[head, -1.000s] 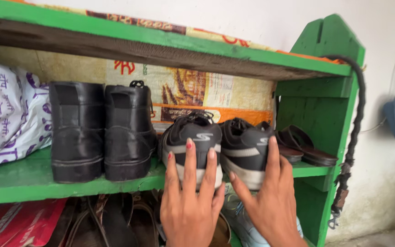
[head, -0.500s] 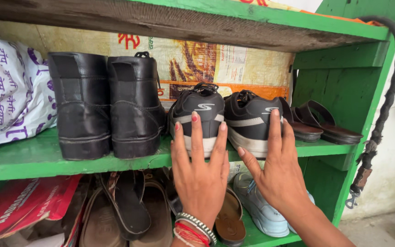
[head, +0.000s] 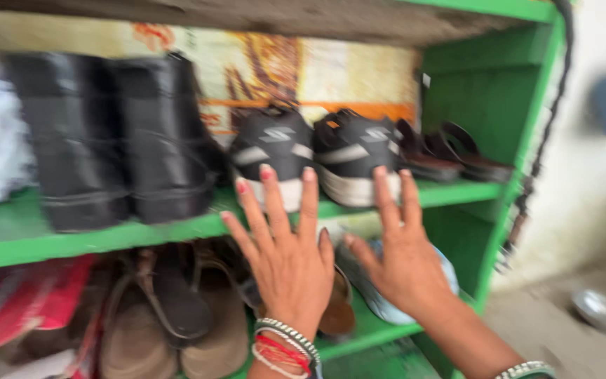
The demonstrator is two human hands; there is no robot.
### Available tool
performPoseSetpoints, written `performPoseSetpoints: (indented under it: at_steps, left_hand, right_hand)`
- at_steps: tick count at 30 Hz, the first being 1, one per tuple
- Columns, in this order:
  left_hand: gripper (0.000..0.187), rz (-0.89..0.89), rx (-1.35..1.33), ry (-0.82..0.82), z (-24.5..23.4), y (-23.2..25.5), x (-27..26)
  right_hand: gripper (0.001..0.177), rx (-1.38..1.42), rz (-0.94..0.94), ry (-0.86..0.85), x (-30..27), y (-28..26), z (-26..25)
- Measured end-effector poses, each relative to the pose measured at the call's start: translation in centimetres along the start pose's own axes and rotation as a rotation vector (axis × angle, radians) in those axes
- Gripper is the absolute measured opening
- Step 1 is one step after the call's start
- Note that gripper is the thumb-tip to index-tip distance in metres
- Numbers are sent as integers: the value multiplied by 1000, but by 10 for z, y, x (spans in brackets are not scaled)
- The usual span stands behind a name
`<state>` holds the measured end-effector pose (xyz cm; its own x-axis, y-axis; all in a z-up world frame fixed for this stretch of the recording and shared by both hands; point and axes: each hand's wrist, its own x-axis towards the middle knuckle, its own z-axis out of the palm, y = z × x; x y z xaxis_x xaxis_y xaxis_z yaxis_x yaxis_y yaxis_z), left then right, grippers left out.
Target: The person sits on the floor and repairs a black sneaker by threading a new lace through the eyelets and tying it. They then place the repaired pair on a green shelf. Next, they remove the laces from a beige sneaker, wipe the shoe with a cloth, and prepare to re-lace it.
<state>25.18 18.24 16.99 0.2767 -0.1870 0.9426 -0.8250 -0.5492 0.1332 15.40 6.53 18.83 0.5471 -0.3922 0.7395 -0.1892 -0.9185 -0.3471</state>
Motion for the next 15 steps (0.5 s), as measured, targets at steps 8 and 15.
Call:
performPoseSetpoints:
  at_steps: [8, 15]
  left_hand:
    - [78, 146, -230, -212, 11, 74, -78]
    - [79, 293, -596, -459, 25, 175, -147]
  right_hand:
    - [88, 47, 52, 46, -99, 29, -26]
    - [87, -89, 346, 70, -189, 87, -79]
